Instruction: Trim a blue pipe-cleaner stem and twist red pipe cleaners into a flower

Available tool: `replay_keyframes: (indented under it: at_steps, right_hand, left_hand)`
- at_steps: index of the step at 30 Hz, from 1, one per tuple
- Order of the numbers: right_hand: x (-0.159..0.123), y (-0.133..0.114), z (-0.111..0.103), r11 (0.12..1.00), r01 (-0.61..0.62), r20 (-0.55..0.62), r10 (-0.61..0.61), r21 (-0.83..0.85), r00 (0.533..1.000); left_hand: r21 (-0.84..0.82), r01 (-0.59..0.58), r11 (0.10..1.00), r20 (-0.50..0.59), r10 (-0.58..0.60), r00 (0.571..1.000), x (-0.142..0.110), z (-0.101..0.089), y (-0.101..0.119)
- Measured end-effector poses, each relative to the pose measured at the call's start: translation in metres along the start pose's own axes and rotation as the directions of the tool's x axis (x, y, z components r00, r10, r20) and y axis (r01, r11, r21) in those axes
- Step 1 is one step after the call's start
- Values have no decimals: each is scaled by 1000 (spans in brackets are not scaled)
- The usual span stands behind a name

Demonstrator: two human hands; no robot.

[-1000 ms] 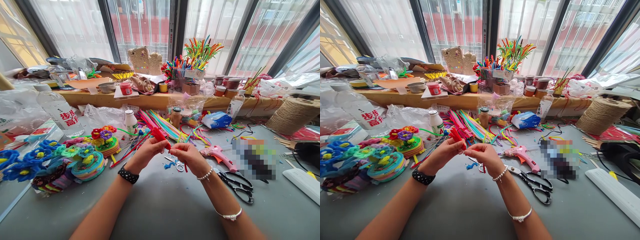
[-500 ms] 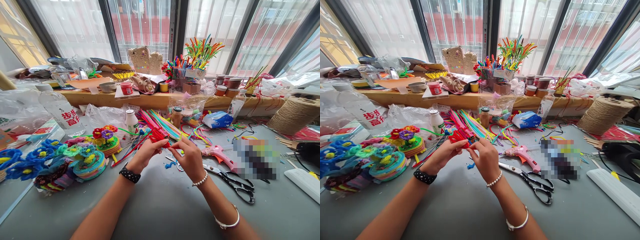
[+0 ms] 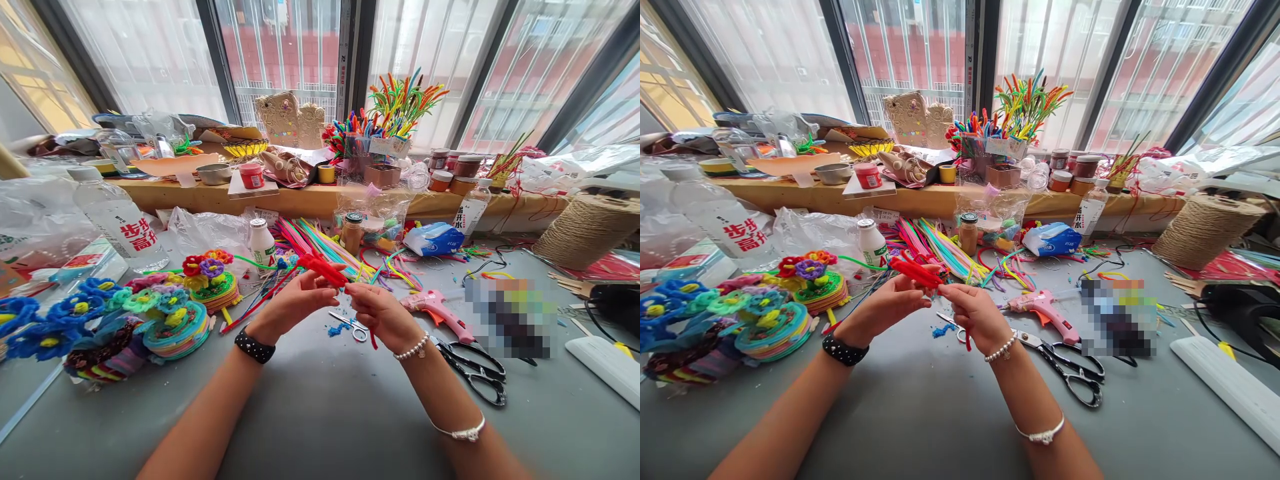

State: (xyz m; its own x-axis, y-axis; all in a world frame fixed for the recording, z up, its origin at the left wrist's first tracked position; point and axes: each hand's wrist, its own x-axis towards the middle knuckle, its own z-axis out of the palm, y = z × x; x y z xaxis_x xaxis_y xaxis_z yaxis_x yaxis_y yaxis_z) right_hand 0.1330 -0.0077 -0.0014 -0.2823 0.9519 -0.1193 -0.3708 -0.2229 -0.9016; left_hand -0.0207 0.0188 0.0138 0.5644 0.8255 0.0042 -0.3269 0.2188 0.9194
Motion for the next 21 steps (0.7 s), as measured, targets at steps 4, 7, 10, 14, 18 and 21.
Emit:
replay_keyframes:
  at_steps: [4,7,10,14,18,21]
  right_hand:
    - [2,3,-4,966,-154,149,124,208,981]
    - [4,6,-4,960,-173,160,139,222,977]
    - [4,8,-3,978,-135,109,119,160,987]
    - [4,7,-1,997,-74,16,74,12,997]
    - [4,6,2,981,2,-78,-18,-192,997]
    - [5,7,3,946,96,-110,-136,-310,985]
  left_hand:
    - [88,-54,995,-27,56,998,2,0,-3]
    - [153,-115,981,-75,128,989,4,0,-4]
    - [203,-118,972,-138,148,979,5,0,-4]
    - [242,-90,966,-189,138,972,5,-1,-6]
    - [278,-66,958,-225,132,965,5,-2,-6]
    - [304,-46,952,-243,124,962,5,-2,-6]
